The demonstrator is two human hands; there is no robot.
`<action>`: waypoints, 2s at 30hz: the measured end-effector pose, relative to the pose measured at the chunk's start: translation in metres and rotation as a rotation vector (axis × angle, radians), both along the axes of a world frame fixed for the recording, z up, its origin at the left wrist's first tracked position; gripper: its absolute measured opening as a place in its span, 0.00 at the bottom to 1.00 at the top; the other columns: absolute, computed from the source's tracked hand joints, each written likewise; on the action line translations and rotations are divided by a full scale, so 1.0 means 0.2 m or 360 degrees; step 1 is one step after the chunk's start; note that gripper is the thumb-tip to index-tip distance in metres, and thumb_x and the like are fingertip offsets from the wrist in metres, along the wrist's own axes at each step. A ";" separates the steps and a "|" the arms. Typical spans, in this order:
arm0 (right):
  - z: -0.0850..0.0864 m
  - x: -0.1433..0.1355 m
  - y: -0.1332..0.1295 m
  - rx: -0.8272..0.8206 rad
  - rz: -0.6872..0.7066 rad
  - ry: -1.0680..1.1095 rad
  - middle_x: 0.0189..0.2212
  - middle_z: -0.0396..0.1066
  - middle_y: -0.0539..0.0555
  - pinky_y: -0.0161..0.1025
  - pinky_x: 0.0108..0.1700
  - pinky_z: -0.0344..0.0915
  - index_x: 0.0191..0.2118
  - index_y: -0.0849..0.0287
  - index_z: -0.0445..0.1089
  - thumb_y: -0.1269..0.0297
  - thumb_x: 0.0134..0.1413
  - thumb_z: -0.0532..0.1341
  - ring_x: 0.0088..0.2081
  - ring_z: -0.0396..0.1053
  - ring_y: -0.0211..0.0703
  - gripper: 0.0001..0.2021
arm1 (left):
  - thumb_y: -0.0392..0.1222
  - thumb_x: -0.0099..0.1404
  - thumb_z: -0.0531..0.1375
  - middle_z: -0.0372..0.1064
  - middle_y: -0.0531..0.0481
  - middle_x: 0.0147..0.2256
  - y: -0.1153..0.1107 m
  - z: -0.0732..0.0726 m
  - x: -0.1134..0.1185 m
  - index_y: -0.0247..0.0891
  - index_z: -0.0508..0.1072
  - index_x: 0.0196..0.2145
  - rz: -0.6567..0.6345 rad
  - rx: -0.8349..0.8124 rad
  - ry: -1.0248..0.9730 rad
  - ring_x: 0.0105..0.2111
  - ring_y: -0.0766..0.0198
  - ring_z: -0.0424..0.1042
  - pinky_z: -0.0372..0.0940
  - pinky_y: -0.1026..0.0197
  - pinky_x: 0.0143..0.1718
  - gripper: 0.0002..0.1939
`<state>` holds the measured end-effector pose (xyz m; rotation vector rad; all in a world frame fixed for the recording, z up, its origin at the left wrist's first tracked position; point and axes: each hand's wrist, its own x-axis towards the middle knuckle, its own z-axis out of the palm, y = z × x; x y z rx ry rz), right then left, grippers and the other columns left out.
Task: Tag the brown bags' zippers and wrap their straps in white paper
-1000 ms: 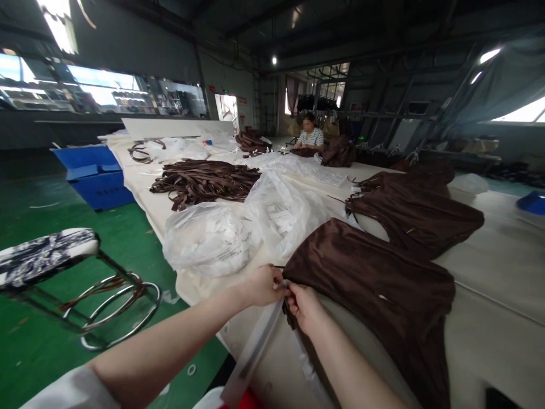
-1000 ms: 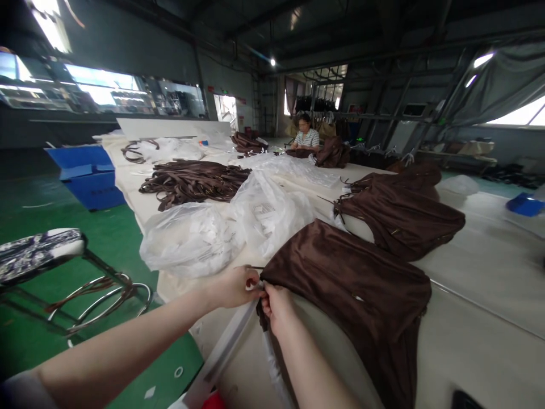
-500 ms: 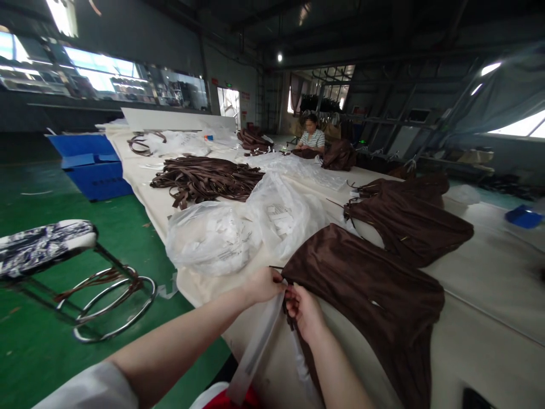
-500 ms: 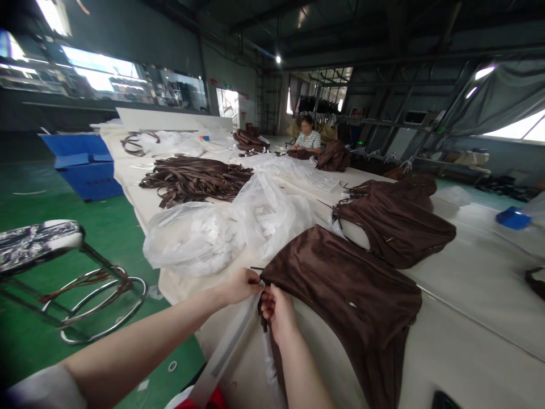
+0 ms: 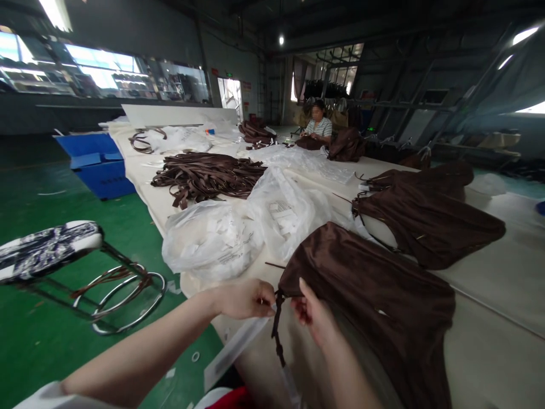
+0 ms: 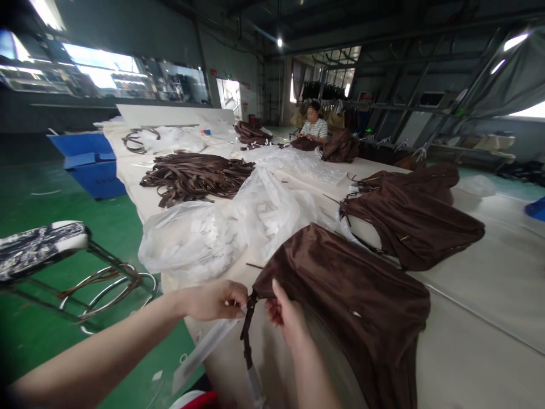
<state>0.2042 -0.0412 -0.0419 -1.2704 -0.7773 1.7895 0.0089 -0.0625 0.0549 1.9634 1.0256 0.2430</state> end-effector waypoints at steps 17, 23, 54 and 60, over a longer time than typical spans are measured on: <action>0.05 0.00 -0.03 -0.0096 0.0196 0.0219 0.13 0.56 0.42 0.29 0.14 0.36 0.20 0.63 0.67 0.48 0.36 0.71 0.13 0.46 0.24 0.22 | 0.36 0.67 0.49 0.71 0.45 0.34 -0.24 -0.13 0.36 0.37 0.70 0.34 0.0519 0.0668 0.0674 0.34 0.58 0.71 0.63 0.58 0.37 0.11; 0.05 -0.07 0.03 -0.0433 0.0389 0.0478 0.15 0.56 0.41 0.25 0.14 0.34 0.23 0.62 0.64 0.65 0.38 0.70 0.13 0.43 0.22 0.13 | 0.42 0.66 0.52 0.72 0.47 0.29 -0.18 -0.19 0.22 0.39 0.71 0.31 0.0686 0.0431 0.0878 0.28 0.60 0.69 0.56 0.62 0.29 0.11; 0.02 -0.26 -0.02 -0.0174 0.0162 0.0467 0.16 0.59 0.43 0.28 0.15 0.38 0.19 0.60 0.62 0.58 0.27 0.74 0.16 0.49 0.25 0.19 | 0.43 0.65 0.50 0.56 0.54 0.18 -0.07 -0.13 -0.01 0.34 0.68 0.20 0.0923 0.0207 0.0486 0.22 0.69 0.55 0.48 0.65 0.23 0.18; 0.03 -0.25 -0.03 -0.0047 0.0152 0.0370 0.15 0.59 0.44 0.29 0.15 0.38 0.17 0.59 0.61 0.56 0.26 0.73 0.15 0.50 0.26 0.20 | 0.41 0.66 0.49 0.63 0.52 0.20 -0.06 -0.12 0.03 0.36 0.71 0.23 0.0854 0.0320 0.0555 0.22 0.68 0.57 0.48 0.64 0.24 0.17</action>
